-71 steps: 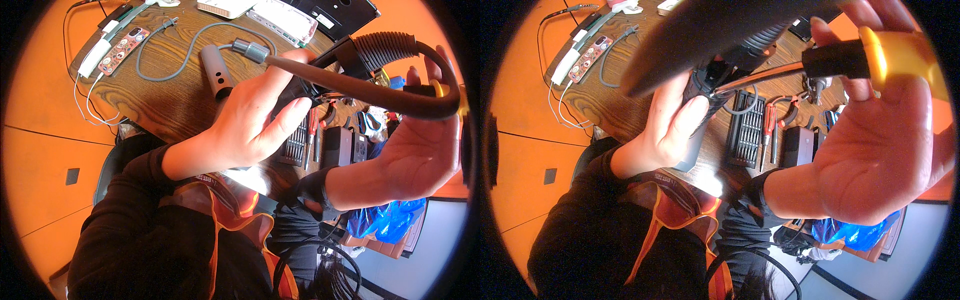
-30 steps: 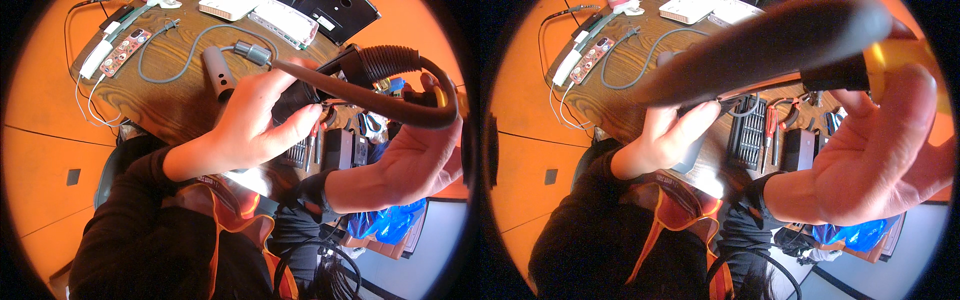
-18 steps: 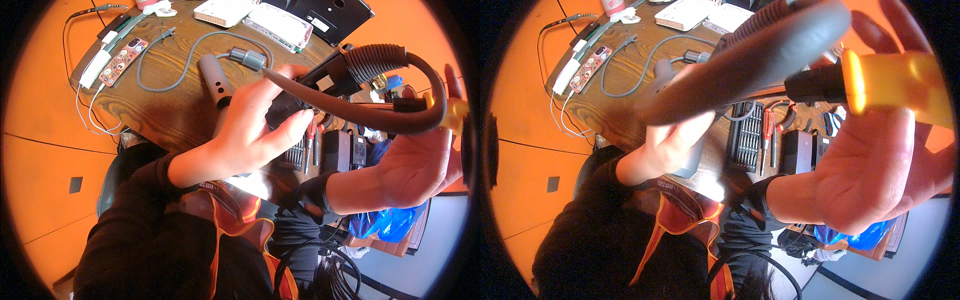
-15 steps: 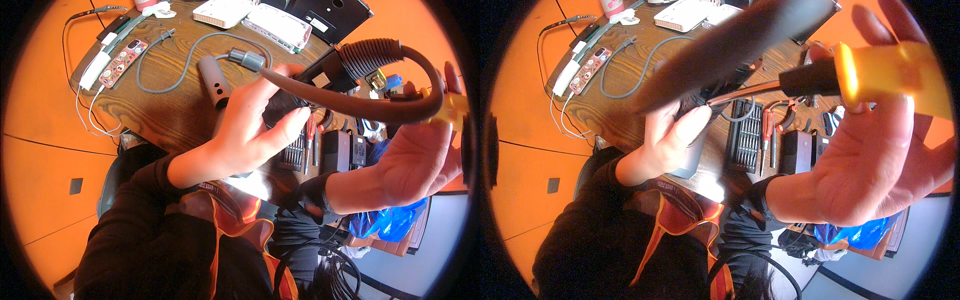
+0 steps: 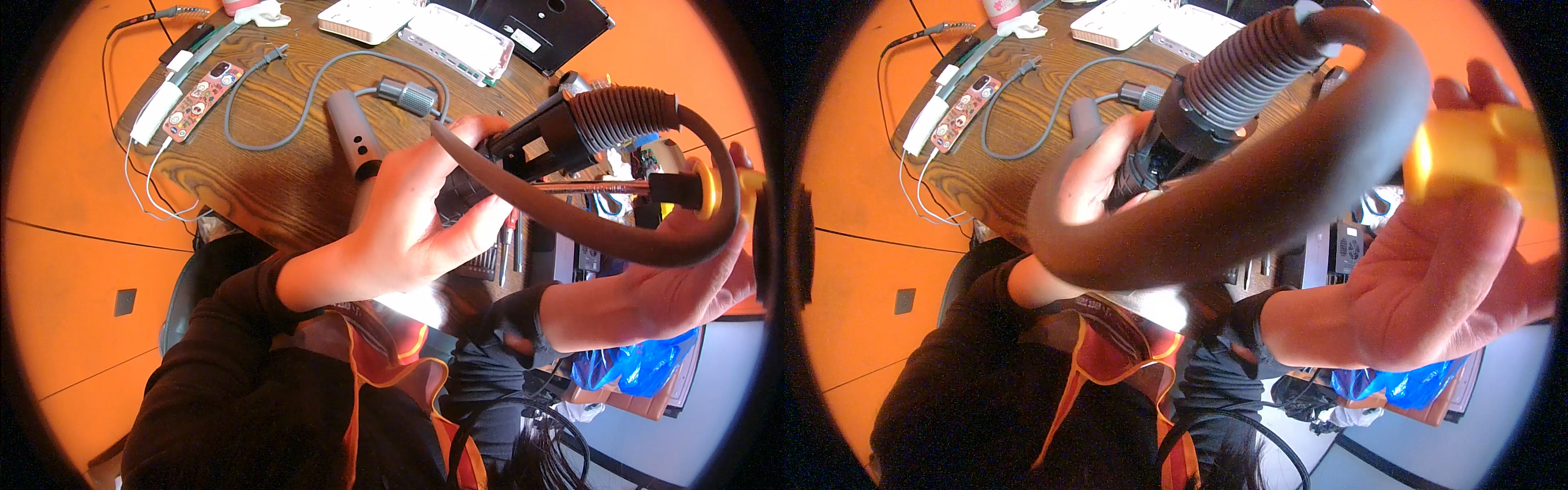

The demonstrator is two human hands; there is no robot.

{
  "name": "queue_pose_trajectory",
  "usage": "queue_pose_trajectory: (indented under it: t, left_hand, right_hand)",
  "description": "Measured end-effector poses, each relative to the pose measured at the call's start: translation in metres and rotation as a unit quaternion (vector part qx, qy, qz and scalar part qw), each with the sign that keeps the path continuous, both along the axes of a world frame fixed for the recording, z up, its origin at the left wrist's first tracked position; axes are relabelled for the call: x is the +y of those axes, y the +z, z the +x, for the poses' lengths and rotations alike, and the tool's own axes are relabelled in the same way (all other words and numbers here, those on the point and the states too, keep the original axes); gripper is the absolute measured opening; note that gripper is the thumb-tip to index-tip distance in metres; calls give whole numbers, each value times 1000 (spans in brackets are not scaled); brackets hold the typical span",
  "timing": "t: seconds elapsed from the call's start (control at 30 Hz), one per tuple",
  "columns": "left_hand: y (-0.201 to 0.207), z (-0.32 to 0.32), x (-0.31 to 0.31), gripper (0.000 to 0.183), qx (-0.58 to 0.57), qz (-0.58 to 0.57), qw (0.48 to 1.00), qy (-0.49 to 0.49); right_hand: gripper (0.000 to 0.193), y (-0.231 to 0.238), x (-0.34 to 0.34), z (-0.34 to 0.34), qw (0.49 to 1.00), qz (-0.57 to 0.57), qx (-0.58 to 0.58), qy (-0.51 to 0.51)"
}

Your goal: The person assembles a hair dryer by hand, attaching the power cord to the base and then screwing the pink ring attachment onto the main body. The person uses a yellow-handled screwdriver to tighten the cord connection and then secures the ring by hand.

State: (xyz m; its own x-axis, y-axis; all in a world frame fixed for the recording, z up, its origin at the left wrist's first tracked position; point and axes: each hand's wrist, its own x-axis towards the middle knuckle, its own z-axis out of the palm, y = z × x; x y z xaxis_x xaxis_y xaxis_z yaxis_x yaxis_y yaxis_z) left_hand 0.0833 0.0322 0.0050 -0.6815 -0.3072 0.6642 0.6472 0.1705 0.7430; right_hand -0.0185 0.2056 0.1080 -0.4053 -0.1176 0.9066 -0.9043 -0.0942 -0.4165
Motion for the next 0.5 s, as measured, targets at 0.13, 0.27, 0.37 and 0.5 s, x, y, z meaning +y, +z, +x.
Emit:
queue_pose_trajectory:
  t: [0.13,0.27,0.37,0.5]
  left_hand:
    - [3,6,-3,46,10,-65,997,39]
    - [2,5,-2,47,-19,-40,999,30]
    - [0,4,-2,46,-34,-37,998,26]
    - [-1,3,-2,45,5,-13,1000,6]
  right_hand:
    - [32,-4,-1,-4,999,28,34,-11]
    - [32,3,7,-1,997,57,9,42]
    - [32,7,14,4,996,35,-7,77]
    - [32,5,12,2,994,14,-8,106]
